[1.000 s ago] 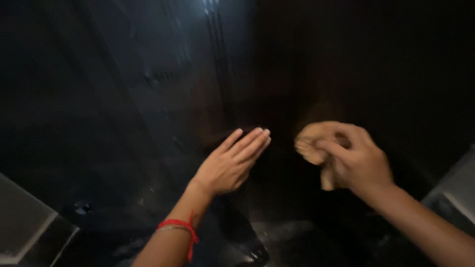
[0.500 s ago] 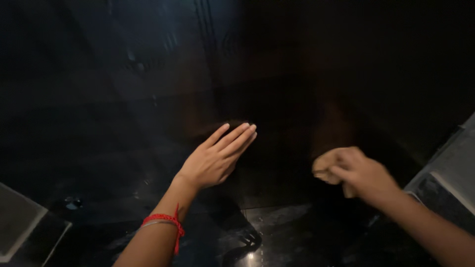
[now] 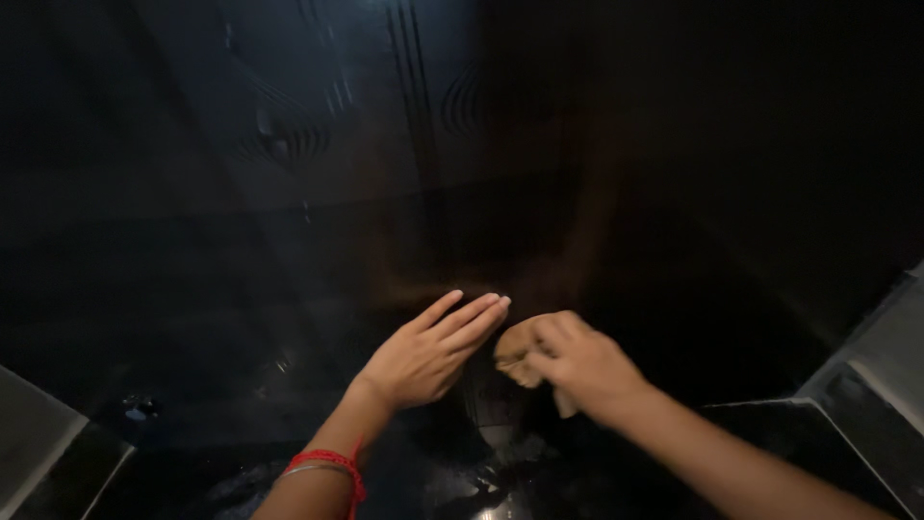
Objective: The person wipes a dark-colored door with a cloth using their right hand while their left hand rests on the surface. They move the cloth in circular and vertical motions across the door's surface, covering multiple areas.
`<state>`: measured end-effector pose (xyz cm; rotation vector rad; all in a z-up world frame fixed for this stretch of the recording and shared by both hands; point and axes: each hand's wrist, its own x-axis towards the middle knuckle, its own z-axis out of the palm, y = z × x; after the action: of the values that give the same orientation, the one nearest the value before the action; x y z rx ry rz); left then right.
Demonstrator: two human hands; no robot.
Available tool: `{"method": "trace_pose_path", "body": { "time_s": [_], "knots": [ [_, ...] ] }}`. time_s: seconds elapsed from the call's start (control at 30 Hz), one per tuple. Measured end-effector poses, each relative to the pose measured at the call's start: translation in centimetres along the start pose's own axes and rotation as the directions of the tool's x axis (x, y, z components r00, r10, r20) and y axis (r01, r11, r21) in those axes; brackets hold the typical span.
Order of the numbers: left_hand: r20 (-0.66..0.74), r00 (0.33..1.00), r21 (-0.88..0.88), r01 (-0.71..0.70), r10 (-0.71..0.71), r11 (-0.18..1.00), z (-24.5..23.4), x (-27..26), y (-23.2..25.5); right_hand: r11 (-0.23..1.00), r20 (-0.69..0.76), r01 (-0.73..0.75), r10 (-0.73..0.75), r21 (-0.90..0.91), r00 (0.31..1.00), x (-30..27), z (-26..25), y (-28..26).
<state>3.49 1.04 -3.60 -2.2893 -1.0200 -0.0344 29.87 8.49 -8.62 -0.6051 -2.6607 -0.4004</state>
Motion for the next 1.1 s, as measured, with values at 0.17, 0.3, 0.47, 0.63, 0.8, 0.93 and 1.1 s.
{"method": "trace_pose_path", "body": {
  "time_s": [0.17,0.3,0.47,0.63,0.8,0.93,1.1],
  "knots": [
    [-0.003,0.998,-0.063,-0.058,0.058,0.996,0.5,0.9,1.0,0.983,0.396,0.182,-0.159,-0.022,0.904,-0.2,1.7,-0.6],
    [0.010,0.996,-0.011,-0.085,0.085,0.996,1.9,0.5,1.0,0.988,0.565,0.146,-0.095,-0.045,0.819,-8.5,5.2,5.3],
    [0.005,0.993,-0.169,-0.115,0.118,0.979,3.8,-0.5,1.4,0.970,0.838,0.112,0.123,-0.214,0.532,-19.1,10.1,15.4],
    [0.018,0.990,-0.197,-0.132,0.138,0.972,5.4,-1.0,1.8,0.956,0.839,0.234,0.022,-0.177,0.544,-17.1,9.2,12.9],
    [0.053,0.984,-0.136,-0.160,0.168,0.978,5.9,-0.2,2.3,0.960,0.374,0.280,-0.256,-0.010,0.891,-6.7,8.4,1.7],
    [0.118,0.976,-0.102,-0.172,0.183,0.980,5.7,-0.4,2.7,0.950,0.548,0.306,-0.224,-0.060,0.806,-2.8,7.0,-1.9],
    [0.086,0.983,-0.096,-0.154,0.163,0.983,5.3,-0.4,2.2,0.974,0.583,0.224,-0.168,-0.024,0.795,-7.7,7.0,2.2]
  ]
}}
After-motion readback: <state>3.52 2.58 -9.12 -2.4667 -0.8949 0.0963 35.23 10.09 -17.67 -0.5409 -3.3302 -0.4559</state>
